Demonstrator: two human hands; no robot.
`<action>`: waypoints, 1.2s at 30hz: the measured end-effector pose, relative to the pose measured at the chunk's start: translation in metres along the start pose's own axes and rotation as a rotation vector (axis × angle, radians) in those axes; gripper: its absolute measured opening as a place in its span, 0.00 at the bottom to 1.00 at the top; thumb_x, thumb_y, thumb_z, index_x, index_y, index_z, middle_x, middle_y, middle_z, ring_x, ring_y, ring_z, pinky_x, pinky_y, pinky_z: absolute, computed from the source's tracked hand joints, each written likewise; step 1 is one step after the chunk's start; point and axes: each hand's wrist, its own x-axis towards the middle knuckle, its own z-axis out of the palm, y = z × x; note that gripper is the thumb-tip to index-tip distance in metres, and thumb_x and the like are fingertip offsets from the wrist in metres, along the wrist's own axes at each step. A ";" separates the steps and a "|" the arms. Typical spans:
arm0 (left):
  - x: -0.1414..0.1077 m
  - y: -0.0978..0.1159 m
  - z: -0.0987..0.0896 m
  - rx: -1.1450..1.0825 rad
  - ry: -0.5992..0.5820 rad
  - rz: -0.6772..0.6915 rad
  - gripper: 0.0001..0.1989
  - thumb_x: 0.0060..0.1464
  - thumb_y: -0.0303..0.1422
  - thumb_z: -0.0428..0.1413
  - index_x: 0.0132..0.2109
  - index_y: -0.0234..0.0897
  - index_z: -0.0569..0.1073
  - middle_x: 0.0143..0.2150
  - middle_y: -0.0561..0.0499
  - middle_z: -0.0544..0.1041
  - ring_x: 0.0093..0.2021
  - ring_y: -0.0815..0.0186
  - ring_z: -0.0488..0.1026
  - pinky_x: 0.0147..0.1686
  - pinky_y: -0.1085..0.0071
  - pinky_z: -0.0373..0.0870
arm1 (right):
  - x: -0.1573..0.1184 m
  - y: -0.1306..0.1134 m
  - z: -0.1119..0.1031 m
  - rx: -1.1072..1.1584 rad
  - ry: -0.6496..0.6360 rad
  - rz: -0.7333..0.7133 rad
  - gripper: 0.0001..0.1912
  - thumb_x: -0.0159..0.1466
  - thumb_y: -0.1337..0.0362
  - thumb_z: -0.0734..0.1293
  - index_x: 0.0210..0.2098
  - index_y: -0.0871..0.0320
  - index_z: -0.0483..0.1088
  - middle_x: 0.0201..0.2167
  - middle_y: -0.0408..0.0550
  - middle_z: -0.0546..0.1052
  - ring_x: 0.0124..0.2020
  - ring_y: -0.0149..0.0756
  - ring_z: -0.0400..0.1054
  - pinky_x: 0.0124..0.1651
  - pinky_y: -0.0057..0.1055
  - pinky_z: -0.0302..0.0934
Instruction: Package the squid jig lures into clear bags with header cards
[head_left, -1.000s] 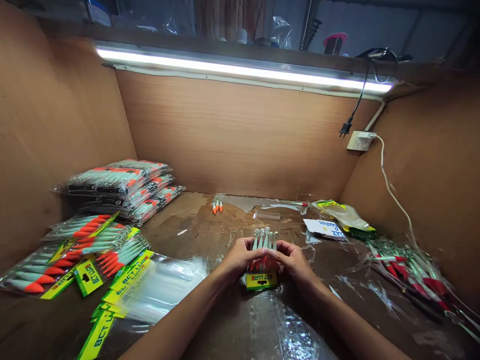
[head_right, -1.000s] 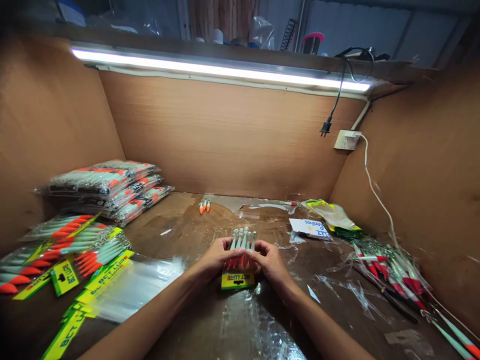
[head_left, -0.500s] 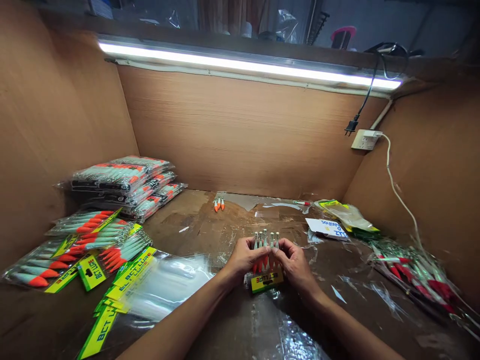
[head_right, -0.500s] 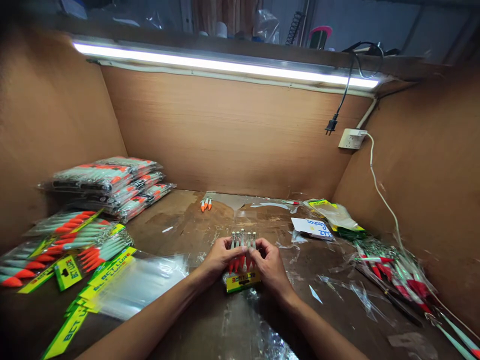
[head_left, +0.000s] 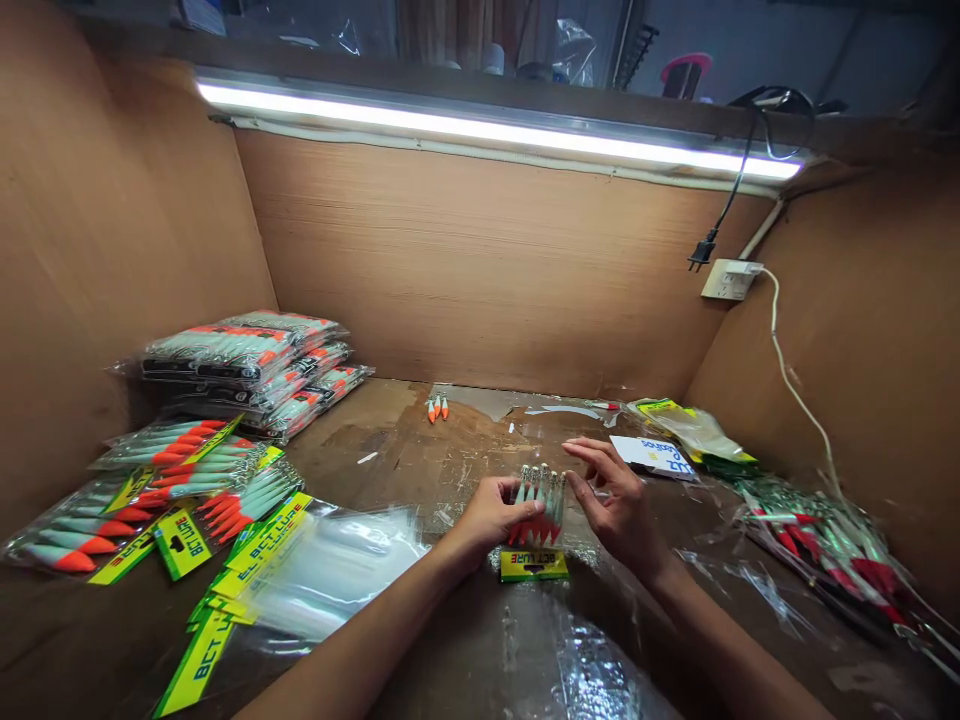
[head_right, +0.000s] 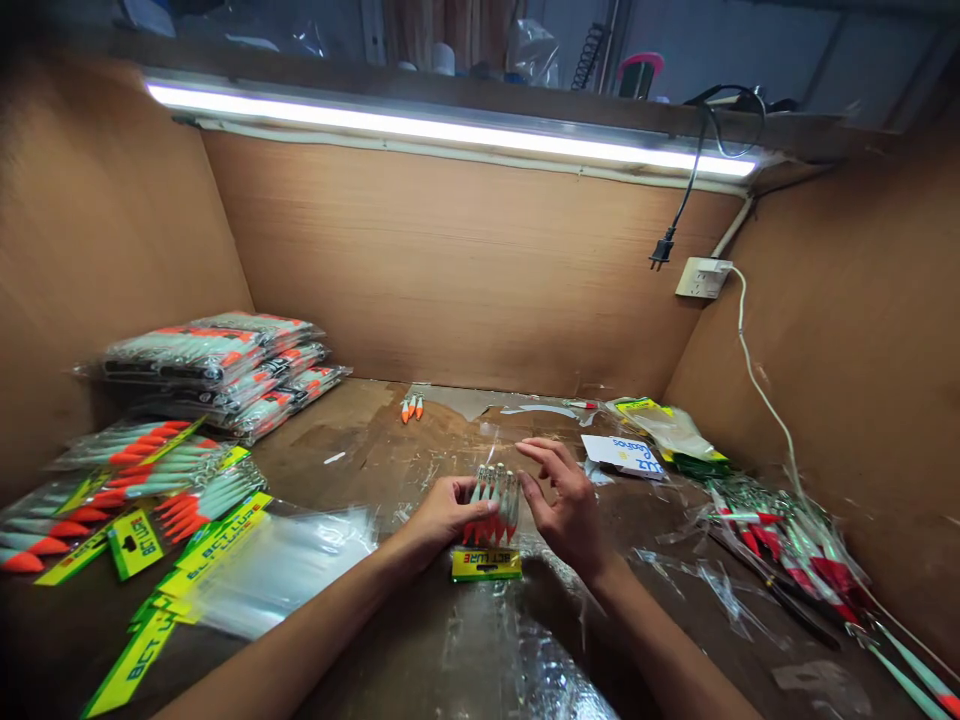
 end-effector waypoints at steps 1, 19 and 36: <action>0.000 0.000 0.001 0.034 -0.015 0.019 0.20 0.44 0.41 0.68 0.39 0.28 0.79 0.34 0.46 0.80 0.29 0.66 0.73 0.33 0.72 0.66 | 0.002 -0.002 -0.003 -0.002 -0.054 -0.030 0.16 0.67 0.62 0.64 0.55 0.51 0.71 0.51 0.50 0.73 0.40 0.38 0.68 0.43 0.35 0.63; -0.006 0.004 0.015 0.036 -0.002 0.024 0.18 0.45 0.42 0.67 0.33 0.32 0.74 0.26 0.54 0.73 0.24 0.71 0.66 0.26 0.75 0.59 | 0.009 0.006 -0.018 0.044 -0.264 -0.010 0.08 0.68 0.63 0.65 0.42 0.53 0.78 0.36 0.46 0.74 0.39 0.37 0.68 0.44 0.33 0.60; -0.005 -0.005 0.014 -0.033 -0.042 -0.001 0.19 0.42 0.37 0.69 0.39 0.31 0.76 0.31 0.49 0.78 0.28 0.67 0.73 0.31 0.72 0.66 | 0.008 0.023 -0.006 0.211 0.028 0.357 0.37 0.58 0.51 0.72 0.63 0.55 0.60 0.53 0.55 0.72 0.36 0.37 0.70 0.38 0.34 0.65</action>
